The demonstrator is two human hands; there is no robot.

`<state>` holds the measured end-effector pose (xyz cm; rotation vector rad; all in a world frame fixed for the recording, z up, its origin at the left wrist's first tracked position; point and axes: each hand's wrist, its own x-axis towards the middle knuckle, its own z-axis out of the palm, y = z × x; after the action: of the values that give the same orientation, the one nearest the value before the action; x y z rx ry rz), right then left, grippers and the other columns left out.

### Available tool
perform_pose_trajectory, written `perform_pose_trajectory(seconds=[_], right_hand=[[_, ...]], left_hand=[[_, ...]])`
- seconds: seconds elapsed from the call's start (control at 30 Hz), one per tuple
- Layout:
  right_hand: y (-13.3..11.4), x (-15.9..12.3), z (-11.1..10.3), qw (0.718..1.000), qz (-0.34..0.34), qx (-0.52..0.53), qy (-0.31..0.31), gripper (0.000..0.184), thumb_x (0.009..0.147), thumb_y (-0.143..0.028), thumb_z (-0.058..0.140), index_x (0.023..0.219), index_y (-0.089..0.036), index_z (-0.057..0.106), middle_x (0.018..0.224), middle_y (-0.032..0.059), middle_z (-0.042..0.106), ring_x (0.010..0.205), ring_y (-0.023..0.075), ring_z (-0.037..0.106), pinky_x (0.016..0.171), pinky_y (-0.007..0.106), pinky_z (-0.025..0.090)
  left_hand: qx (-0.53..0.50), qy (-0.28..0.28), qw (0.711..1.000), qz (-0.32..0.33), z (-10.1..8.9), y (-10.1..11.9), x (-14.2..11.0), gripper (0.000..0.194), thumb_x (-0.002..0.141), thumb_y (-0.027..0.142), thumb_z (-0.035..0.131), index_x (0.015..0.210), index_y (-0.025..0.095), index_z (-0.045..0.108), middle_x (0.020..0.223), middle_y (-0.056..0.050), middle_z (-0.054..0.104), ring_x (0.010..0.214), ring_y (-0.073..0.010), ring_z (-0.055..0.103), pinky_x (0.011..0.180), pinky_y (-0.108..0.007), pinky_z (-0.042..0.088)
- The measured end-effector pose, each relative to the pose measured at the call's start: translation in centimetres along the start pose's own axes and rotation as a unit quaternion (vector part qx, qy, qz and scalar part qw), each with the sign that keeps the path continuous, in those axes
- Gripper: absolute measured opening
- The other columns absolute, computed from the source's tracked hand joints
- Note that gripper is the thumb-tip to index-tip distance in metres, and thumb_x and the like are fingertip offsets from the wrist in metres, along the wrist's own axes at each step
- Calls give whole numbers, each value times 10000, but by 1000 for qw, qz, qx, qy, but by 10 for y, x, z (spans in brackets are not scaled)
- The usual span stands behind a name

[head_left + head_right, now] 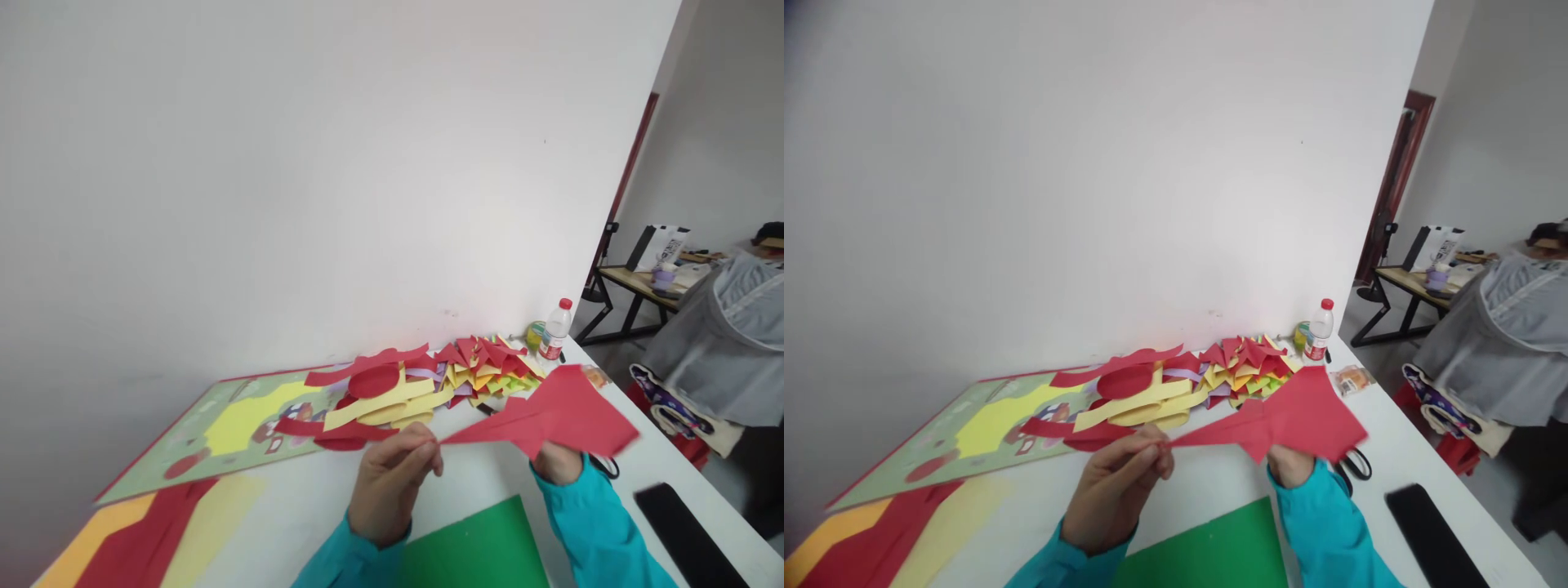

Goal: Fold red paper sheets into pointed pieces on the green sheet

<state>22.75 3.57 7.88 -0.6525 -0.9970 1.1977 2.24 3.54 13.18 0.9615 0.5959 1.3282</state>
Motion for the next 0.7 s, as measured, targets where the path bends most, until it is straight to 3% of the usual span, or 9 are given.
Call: perform_pose_trajectory(seconds=[0.1, 0.27, 0.4, 0.57, 0.7], right_hand=[[-11, 13, 16, 996, -11, 91, 10, 307, 600, -292, 736, 889, -239, 648, 801, 9, 678, 711, 190, 622, 704, 376, 514], [-15, 22, 43, 960, 128, 228, -103, 156, 615, -270, 695, 712, -180, 611, 587, -31, 572, 495, 94, 469, 518, 252, 430], [-1, 20, 62, 937, 167, 265, -152, 116, 643, -197, 693, 697, -186, 591, 522, -75, 449, 441, 56, 344, 458, 188, 349], [18, 19, 80, 934, 185, 278, -129, 136, 650, -189, 715, 672, -162, 584, 492, -96, 321, 430, 36, 244, 440, 136, 317], [26, 13, 88, 940, 235, 230, -94, 156, 655, -207, 733, 748, -138, 629, 496, -83, 423, 405, 18, 256, 412, 114, 321]], left_hand=[[-16, 12, 1000, 22, -2, 12, -1, 102, 624, 262, 776, 645, 194, 702, 618, 0, 543, 545, -108, 523, 499, -225, 394], [-53, 21, 998, -39, -7, 13, -10, 177, 628, 332, 770, 685, 173, 717, 648, -40, 605, 567, -140, 542, 519, -258, 424], [-30, 16, 997, -72, -16, 3, -7, 258, 582, 325, 795, 760, 151, 725, 683, -65, 640, 644, -164, 568, 591, -274, 458], [-88, 3, 990, -109, -29, -1, 4, 440, 488, 352, 835, 850, 133, 716, 803, -94, 649, 692, -184, 593, 588, -279, 474], [-144, 2, 981, -131, -26, 9, 0, 405, 504, 328, 828, 821, 120, 686, 734, -64, 632, 634, -155, 582, 535, -250, 453]])
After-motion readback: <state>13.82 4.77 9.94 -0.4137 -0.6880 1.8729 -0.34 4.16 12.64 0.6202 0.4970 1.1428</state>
